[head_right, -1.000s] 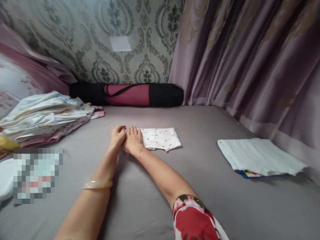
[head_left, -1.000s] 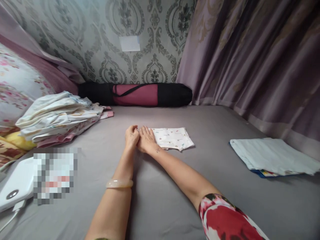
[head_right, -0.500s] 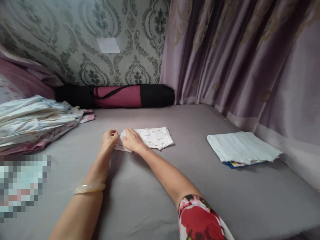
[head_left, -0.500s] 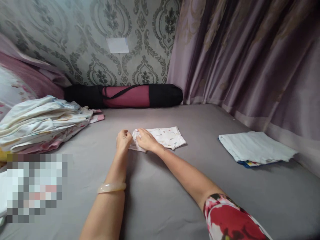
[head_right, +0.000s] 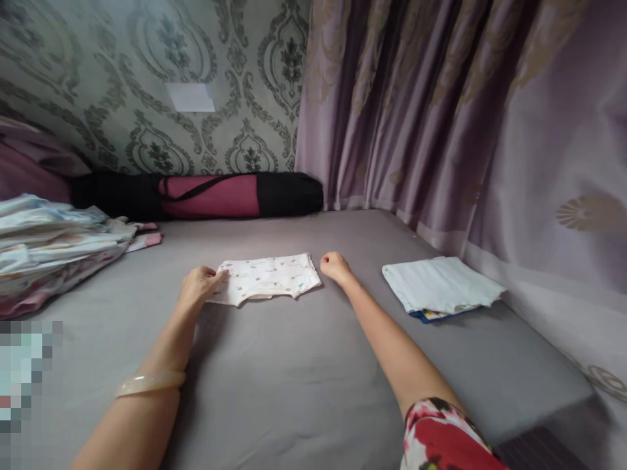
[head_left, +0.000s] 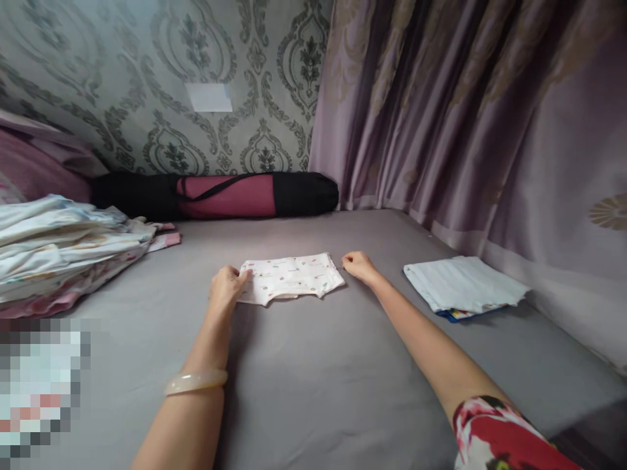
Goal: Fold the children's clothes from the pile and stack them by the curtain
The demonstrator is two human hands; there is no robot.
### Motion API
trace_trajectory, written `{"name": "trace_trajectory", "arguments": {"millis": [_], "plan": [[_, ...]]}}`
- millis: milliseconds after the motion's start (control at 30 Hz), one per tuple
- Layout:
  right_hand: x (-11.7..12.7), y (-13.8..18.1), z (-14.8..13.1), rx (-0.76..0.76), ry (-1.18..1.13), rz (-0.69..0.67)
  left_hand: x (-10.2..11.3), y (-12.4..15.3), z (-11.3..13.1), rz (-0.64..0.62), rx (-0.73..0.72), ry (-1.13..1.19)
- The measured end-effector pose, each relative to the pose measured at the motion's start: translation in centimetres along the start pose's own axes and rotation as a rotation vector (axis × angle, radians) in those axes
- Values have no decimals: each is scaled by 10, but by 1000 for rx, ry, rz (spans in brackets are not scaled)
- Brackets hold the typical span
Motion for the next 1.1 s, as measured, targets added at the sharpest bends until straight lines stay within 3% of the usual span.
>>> {"name": "trace_trajectory", "arguments": {"millis": [167,467,667,967,1100], "plan": [[-10,3,6,-31,17,-9,-1,0,1,-2,-17,-23],[-19,26,-27,-12,138,-17,-1,6,5,0,5,-13],[-20,32,-40,10,84,-4,0,7,7,-41,24,9],[-16,41,-46,54,-47,15,13,17,33,-52,-48,-92],[-15,39,-42,128,-149,13,24,20,50,99,-106,-125]]}}
Point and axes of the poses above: each hand's wrist, its own y-axis away from the middle knuckle, its own x-axis out of the back of the hand, z = x × y, the point moved 8 cm from there along -y, towards the middle knuckle, and after that the axes turned 1 degree about z, right-handed, at the moved point
